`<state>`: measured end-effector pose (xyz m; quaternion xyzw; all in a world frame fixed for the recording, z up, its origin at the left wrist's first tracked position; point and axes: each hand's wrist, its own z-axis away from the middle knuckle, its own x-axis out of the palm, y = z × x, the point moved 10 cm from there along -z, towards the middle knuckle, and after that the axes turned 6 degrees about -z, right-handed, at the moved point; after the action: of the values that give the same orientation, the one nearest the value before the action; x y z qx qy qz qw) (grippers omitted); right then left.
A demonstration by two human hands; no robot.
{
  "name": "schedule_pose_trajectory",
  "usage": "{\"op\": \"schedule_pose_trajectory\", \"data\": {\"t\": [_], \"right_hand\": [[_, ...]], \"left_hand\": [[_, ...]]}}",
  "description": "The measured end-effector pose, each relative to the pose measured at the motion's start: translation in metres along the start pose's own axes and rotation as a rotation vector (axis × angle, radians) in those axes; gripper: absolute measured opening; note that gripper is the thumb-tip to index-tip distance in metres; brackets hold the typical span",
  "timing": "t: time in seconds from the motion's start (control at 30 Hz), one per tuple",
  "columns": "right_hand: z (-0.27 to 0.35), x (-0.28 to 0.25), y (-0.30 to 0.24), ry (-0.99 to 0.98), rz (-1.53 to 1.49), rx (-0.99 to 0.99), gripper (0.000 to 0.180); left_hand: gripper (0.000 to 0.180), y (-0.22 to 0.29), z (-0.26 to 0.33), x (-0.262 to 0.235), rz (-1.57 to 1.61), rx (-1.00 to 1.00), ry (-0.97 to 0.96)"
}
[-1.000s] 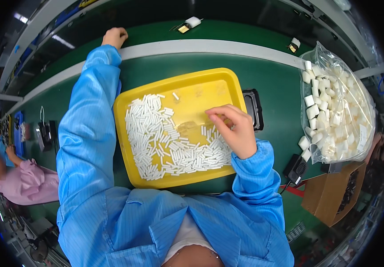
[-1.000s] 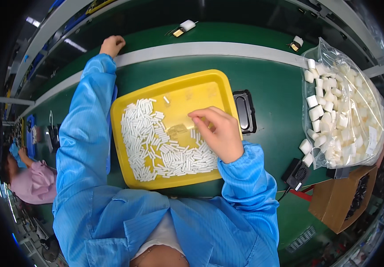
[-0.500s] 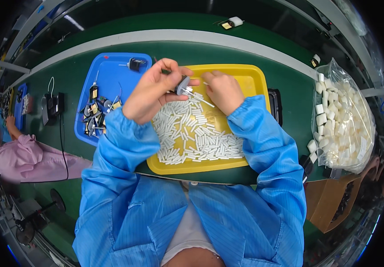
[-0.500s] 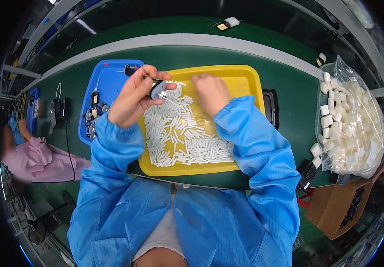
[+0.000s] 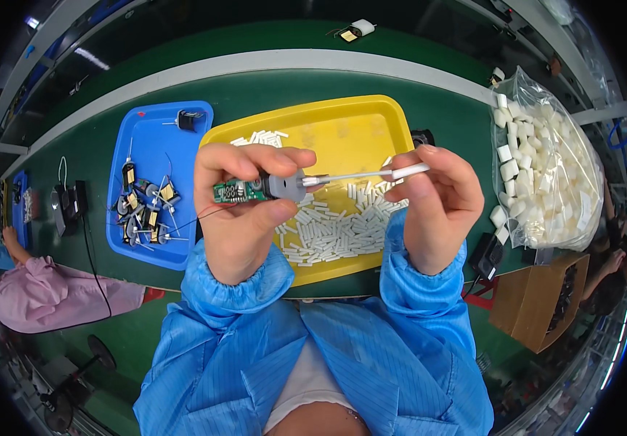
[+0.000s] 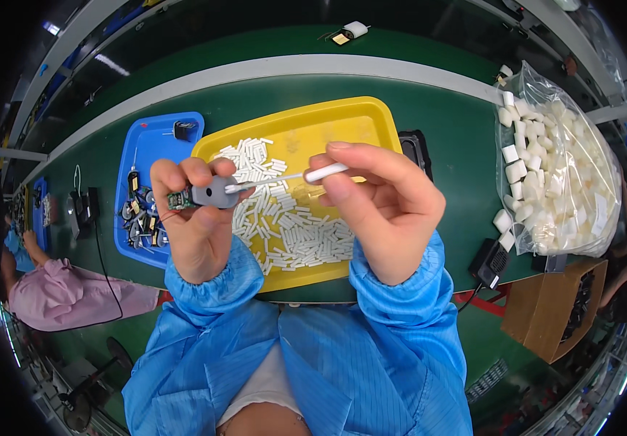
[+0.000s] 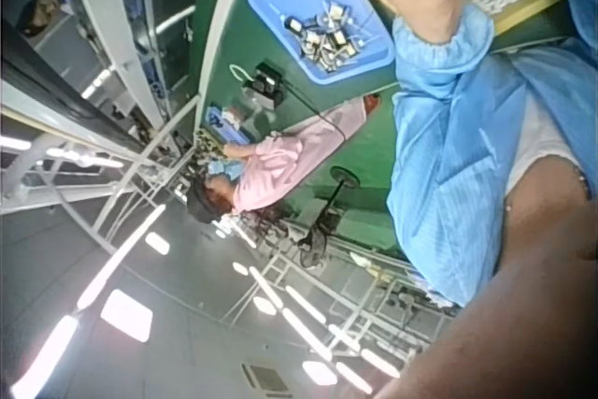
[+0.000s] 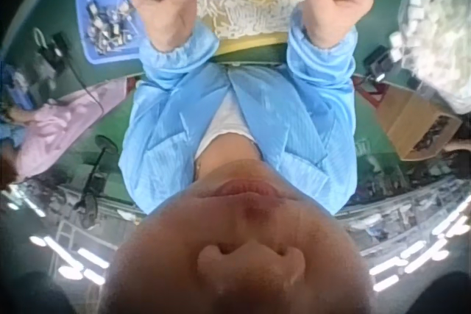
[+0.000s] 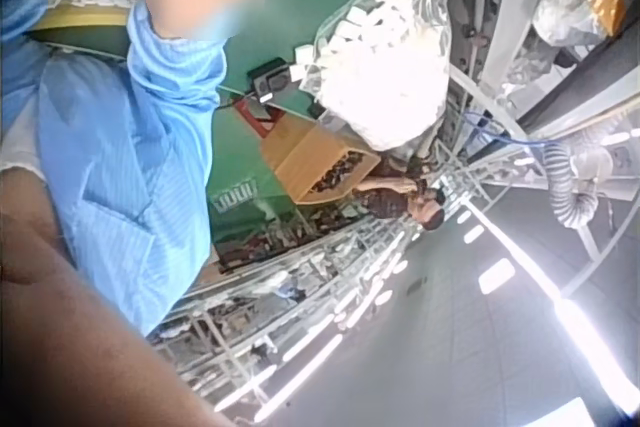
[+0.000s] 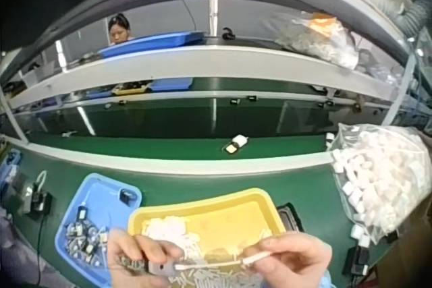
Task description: The person assembles small electronic components by hand. They pick up a white plastic rod from a yellow tray and a white foam block from a plastic bag, then insert the rod into the block. The person repeats this process continuously, handling the components one at a time.
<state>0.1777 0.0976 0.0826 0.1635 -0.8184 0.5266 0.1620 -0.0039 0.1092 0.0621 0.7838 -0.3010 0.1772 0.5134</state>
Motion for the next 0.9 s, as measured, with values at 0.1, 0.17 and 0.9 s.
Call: {"op": "schedule_pose_trajectory", "data": {"t": [0.1, 0.17, 0.9], "right_hand": [[-0.001, -0.008, -0.002, -0.016, 0.011, -0.002, 0.022], [0.0, -0.01, 0.001, -0.006, 0.039, 0.018, 0.02], [-0.01, -0.034, 0.017, -0.572, 0.79, 0.287, 0.009]], "left_hand": [[0.039, -0.001, 0.001, 0.003, -0.045, 0.011, 0.014], [0.039, -0.001, 0.001, 0.005, -0.09, 0.026, 0.006], [0.032, -0.074, 0.008, 0.045, -1.08, -0.599, -0.396]]}}
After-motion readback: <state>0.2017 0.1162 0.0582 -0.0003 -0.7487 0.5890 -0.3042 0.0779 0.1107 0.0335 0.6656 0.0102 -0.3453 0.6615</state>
